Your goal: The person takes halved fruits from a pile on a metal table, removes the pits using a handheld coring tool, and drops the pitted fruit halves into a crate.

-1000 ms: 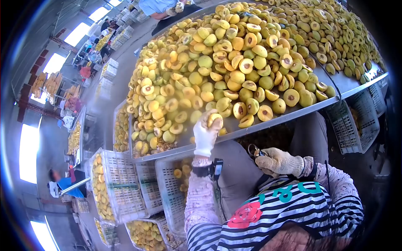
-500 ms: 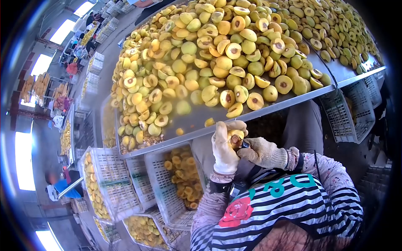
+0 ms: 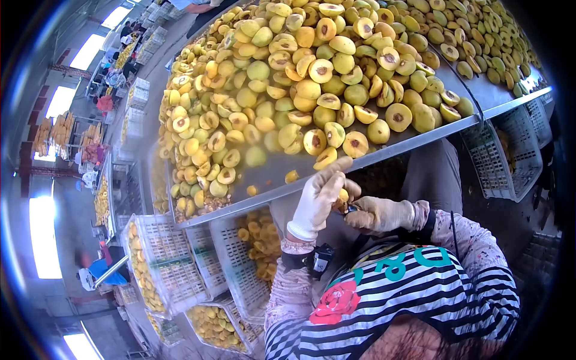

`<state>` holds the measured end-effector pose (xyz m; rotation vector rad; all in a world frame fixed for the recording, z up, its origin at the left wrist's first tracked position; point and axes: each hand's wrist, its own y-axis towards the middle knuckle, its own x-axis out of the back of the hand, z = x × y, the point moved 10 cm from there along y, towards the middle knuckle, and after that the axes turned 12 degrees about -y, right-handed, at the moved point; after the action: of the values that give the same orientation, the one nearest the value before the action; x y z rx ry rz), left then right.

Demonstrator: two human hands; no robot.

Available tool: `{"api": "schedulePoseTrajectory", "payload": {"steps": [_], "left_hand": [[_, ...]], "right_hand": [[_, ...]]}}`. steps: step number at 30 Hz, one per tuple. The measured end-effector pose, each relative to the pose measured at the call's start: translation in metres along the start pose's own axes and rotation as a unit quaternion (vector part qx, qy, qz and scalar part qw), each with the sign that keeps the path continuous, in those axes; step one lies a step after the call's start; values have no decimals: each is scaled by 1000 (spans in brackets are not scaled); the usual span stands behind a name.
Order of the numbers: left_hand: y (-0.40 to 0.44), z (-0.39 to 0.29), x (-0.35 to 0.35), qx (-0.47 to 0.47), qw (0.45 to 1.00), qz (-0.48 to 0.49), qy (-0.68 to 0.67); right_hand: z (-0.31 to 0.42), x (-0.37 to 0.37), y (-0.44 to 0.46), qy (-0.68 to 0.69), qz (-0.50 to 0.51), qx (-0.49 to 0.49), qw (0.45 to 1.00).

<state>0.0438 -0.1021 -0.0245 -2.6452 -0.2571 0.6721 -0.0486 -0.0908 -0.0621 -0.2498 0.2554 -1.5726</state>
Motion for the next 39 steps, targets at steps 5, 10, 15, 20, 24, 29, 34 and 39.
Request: {"api": "schedulePoseTrajectory", "payload": {"steps": [5, 10, 15, 20, 24, 29, 34, 39], "left_hand": [[-20, -9, 3, -362, 915, -97, -151], [-16, -14, 2, -228, 961, -114, -104], [-12, -18, -5, -203, 973, -36, -107], [-6, -8, 3, -143, 982, 11, -120], [-3, -9, 7, -108, 991, 28, -72], [-1, -11, 6, -102, 992, 47, -56], [6, -6, 0, -58, 982, 8, -179], [13, 2, -8, -100, 946, -69, -301]], "right_hand": [[3, -23, -12, 352, 104, -48, 929], [5, 7, 5, 13, -137, 87, 987], [4, 5, 1, -11, -100, -5, 995], [-8, -27, 2, 233, 35, -85, 968], [-6, -33, 8, 221, 54, -96, 969], [5, -51, 6, 366, 158, -88, 913], [0, -37, 12, 248, 97, -82, 960], [9, -40, -15, 397, 170, -52, 900]]}}
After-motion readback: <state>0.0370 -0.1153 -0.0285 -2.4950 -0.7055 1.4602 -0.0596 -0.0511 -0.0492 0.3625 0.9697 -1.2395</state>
